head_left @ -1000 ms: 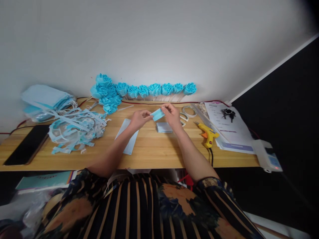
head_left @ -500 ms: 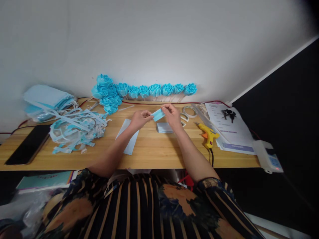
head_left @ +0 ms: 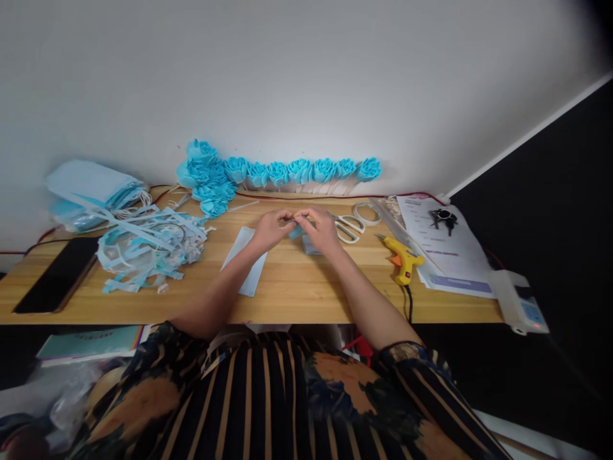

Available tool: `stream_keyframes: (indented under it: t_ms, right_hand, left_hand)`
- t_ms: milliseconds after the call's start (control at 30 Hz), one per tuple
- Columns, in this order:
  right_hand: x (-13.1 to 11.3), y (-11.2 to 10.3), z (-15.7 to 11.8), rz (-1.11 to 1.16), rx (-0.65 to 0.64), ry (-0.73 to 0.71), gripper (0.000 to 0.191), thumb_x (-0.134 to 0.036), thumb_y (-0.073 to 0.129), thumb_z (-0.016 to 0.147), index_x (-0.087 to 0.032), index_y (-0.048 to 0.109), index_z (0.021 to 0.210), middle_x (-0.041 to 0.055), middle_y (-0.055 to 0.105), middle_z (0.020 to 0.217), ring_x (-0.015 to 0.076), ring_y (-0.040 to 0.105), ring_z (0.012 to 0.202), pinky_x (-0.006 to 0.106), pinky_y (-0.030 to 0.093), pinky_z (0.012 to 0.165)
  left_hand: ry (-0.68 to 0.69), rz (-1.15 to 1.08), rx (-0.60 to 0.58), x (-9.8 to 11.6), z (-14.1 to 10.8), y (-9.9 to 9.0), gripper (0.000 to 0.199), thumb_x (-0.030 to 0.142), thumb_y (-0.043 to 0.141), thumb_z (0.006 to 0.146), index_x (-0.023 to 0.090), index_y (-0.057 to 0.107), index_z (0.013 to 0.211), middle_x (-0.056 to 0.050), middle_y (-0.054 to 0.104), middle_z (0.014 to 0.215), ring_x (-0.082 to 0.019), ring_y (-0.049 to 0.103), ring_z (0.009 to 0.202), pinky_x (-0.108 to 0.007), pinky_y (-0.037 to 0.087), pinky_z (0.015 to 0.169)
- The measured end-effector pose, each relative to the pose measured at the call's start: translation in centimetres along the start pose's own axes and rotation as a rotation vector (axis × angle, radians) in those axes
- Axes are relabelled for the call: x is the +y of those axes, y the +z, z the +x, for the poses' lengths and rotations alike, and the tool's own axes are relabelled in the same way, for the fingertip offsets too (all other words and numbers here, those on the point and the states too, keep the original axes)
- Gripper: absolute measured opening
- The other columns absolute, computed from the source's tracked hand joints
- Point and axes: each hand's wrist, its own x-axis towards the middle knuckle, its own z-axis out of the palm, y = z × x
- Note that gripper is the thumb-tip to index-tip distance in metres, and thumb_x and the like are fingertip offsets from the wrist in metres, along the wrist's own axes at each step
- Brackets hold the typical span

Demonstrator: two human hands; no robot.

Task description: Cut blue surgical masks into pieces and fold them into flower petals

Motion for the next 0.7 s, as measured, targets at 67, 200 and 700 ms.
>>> stream_keyframes:
  t_ms: [67,200,700]
  right_hand:
    - [-0.2,0.0,0.0,0.025,-0.014,0.005,0.019,-0.037,0.060,0.091,-0.023,0.072,0.087,0.0038,0.073,0.087,0.0216,0.065,0.088,0.038,0.048,0.089]
    - [0.3,-0.3,0.0,0.183,-0.050,0.119,0.046,-0.043,0.070,0.083,-0.025,0.063,0.125,0.0054,0.071,0.112,0.0238,0.064,0.107,0.041,0.048,0.099]
    - [1.3,-0.5,0.4,0.258,-0.087,0.218,0.061,-0.026,0.063,0.076,-0.023,0.053,0.137,0.0068,0.066,0.122,0.0238,0.065,0.109,0.041,0.049,0.103]
  left_hand:
    - [-0.018,-0.037,0.021,-0.4,0.1,0.3,0.014,0.030,0.069,0.074,0.018,0.066,0.070,0.000,0.066,0.070,-0.015,0.058,0.071,-0.028,0.044,0.071]
    - [-0.093,-0.277,0.047,-0.4,0.1,0.1,0.022,0.037,0.075,0.069,0.017,0.066,0.071,0.000,0.065,0.070,-0.014,0.056,0.067,-0.028,0.044,0.070]
    - [-0.202,-0.430,0.099,1.2,0.0,-0.9,0.035,0.045,0.085,0.058,0.017,0.065,0.065,0.003,0.055,0.058,-0.008,0.044,0.055,-0.024,0.036,0.055]
